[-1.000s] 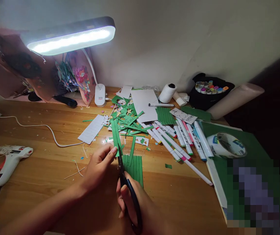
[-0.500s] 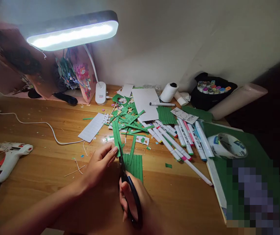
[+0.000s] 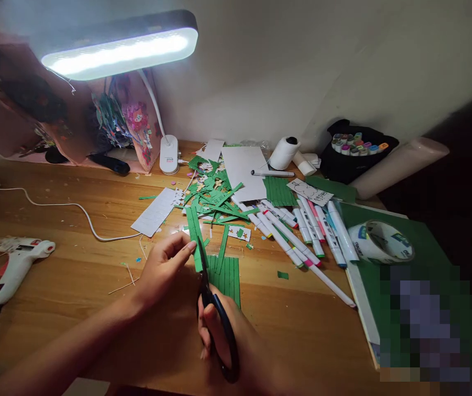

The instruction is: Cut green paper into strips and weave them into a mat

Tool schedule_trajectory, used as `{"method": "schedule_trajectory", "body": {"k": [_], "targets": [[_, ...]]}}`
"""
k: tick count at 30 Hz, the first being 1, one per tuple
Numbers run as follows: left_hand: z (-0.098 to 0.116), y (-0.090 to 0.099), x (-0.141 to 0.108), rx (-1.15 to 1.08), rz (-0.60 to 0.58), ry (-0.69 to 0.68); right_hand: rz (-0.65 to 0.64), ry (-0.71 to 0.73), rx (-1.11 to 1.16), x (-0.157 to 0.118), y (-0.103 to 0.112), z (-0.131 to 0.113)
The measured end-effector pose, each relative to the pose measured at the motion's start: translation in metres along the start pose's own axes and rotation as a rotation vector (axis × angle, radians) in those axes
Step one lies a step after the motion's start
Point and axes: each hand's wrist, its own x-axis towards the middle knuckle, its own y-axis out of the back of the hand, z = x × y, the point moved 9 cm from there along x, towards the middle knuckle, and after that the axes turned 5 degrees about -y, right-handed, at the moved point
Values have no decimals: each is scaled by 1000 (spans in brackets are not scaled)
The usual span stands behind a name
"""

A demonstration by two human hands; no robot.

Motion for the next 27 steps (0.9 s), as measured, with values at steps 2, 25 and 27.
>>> {"method": "schedule_trajectory", "body": {"k": [2,25,27], "targets": [[-1,-1,0,2,-2,8,22,8,-20,0,2,2],[-11,-15,0,-140,-61,128,141,-9,17,12,16,49],[-13,-15,1,-147,-66,129,127,22,20,12,16,44]]}}
